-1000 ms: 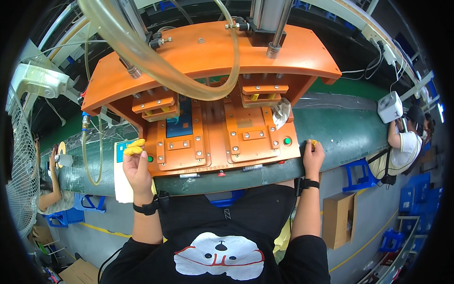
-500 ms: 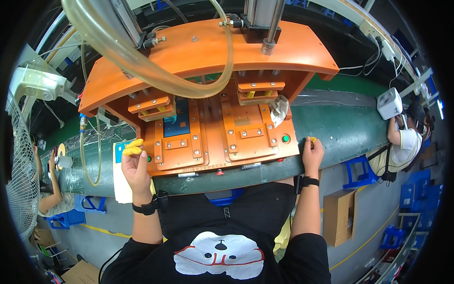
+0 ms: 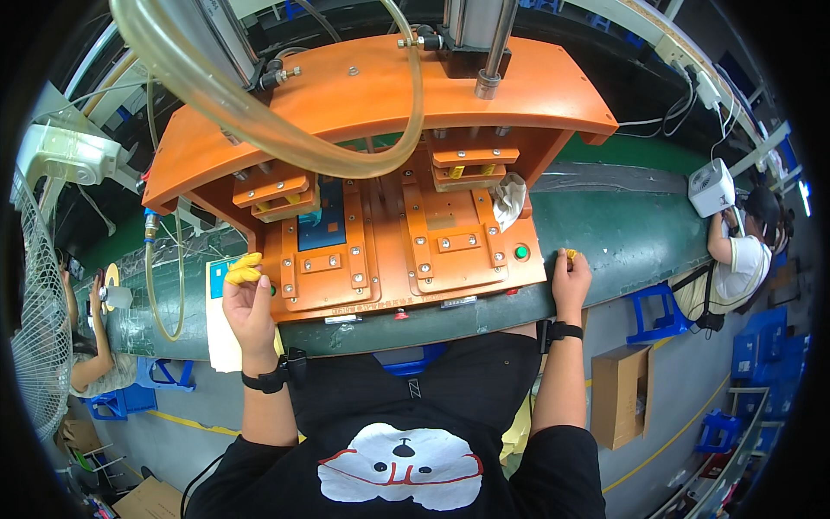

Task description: The worker uses a pneumatic press to assemble small black plastic parts into a larger component.

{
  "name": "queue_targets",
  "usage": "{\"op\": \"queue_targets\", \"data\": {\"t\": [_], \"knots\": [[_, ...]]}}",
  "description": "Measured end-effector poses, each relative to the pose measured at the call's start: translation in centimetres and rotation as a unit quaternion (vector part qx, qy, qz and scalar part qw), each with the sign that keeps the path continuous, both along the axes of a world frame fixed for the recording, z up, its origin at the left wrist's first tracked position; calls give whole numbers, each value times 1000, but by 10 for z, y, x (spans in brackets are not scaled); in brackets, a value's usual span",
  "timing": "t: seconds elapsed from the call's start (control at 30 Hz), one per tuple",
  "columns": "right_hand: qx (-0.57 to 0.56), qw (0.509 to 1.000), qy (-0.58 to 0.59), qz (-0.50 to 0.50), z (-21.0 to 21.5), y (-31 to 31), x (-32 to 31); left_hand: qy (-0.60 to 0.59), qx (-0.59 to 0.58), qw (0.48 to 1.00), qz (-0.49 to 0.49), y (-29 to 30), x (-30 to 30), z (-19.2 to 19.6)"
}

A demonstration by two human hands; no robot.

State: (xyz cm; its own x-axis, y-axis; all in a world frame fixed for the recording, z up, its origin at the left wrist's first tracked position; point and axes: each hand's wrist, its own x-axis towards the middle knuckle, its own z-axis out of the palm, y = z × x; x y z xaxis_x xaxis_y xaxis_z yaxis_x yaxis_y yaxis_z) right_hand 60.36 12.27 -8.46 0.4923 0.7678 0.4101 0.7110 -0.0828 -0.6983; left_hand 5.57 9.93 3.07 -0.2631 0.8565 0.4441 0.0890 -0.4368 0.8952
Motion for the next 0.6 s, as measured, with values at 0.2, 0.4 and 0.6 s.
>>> {"op": "queue_targets", "data": {"t": [0.2, 0.4, 0.6], "knots": [[8, 1000, -3, 1, -1, 1, -1, -4, -6, 1000, 0, -1, 2, 2], [8, 1000, 1, 0, -2, 1, 0, 5, -4, 1000, 3, -1, 4, 5], [4, 1000, -7, 2, 5, -1, -4, 9, -5, 1000, 3, -1, 3, 3]]}}
